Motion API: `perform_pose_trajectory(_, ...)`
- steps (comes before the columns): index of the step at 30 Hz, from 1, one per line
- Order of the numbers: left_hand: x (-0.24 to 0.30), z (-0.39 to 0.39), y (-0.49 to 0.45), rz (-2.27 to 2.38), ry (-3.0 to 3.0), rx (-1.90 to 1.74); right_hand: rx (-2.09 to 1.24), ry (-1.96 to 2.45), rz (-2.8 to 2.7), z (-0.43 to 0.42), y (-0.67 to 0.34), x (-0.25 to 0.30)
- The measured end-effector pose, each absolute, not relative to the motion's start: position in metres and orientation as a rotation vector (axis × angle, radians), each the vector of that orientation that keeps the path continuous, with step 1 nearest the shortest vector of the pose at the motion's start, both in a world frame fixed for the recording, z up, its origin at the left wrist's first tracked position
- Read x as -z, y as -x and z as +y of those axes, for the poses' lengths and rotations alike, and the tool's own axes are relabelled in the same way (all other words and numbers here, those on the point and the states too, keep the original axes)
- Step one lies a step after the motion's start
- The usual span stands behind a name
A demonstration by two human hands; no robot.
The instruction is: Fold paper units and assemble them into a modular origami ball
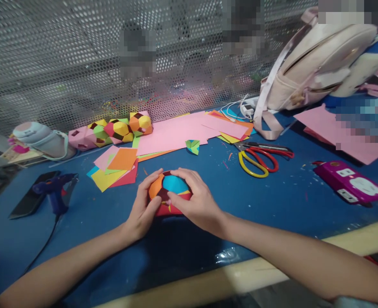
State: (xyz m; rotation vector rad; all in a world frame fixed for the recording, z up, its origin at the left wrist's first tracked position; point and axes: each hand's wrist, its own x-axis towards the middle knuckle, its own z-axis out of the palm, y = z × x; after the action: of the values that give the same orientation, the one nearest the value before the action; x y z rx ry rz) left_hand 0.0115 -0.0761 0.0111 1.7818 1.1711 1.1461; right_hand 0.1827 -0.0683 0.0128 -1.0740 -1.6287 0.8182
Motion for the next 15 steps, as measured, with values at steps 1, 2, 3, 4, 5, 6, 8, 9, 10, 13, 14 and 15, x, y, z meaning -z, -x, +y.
perform_pose_trajectory(1,-0.0106,-0.0762,-0.0117,1.184,-1.772,-1.164,-0.82,1.076,-1.617,-0.0683,-0.1826,-0.0121)
perform_pose_trajectory(2,-0.0103,-0.0764,-0.0119,1.199,-1.769,-1.182,-0.824,1.08,-1.602,-0.0684,-0.1824,-0.0116)
perform_pose_trajectory(3,-0.0102,-0.0767,-0.0122,1.213,-1.768,-1.194,-0.83,1.086,-1.585,-0.0685,-0.1823,-0.0113)
perform_pose_trajectory(4,-0.0102,-0.0769,-0.0125,1.226,-1.766,-1.202,-0.839,1.092,-1.571,-0.0687,-0.1823,-0.0112)
perform_pose_trajectory(5,-0.0103,-0.0771,-0.0127,1.237,-1.76,-1.208,-0.847,1.098,-1.557,-0.0689,-0.1822,-0.0112)
perform_pose_trajectory(6,-0.0106,-0.0774,-0.013,1.245,-1.748,-1.211,-0.857,1.103,-1.547,-0.069,-0.1823,-0.0112)
perform_pose_trajectory(8,-0.0113,-0.0777,-0.0136,1.254,-1.714,-1.218,-0.882,1.098,-1.537,-0.0691,-0.1827,-0.0111)
perform_pose_trajectory(9,-0.0117,-0.0777,-0.0139,1.255,-1.696,-1.222,-0.898,1.088,-1.532,-0.069,-0.1831,-0.0108)
perform_pose_trajectory(10,-0.012,-0.0778,-0.0143,1.254,-1.679,-1.225,-0.915,1.079,-1.527,-0.0688,-0.1835,-0.0104)
perform_pose_trajectory(13,-0.0125,-0.0778,-0.0149,1.25,-1.644,-1.237,-0.95,1.061,-1.521,-0.0685,-0.1849,-0.0087)
perform_pose_trajectory(14,-0.0125,-0.0778,-0.0149,1.25,-1.637,-1.239,-0.954,1.06,-1.523,-0.0684,-0.1853,-0.0082)
perform_pose_trajectory(15,-0.0124,-0.0777,-0.0149,1.251,-1.633,-1.242,-0.955,1.058,-1.527,-0.0684,-0.1856,-0.0078)
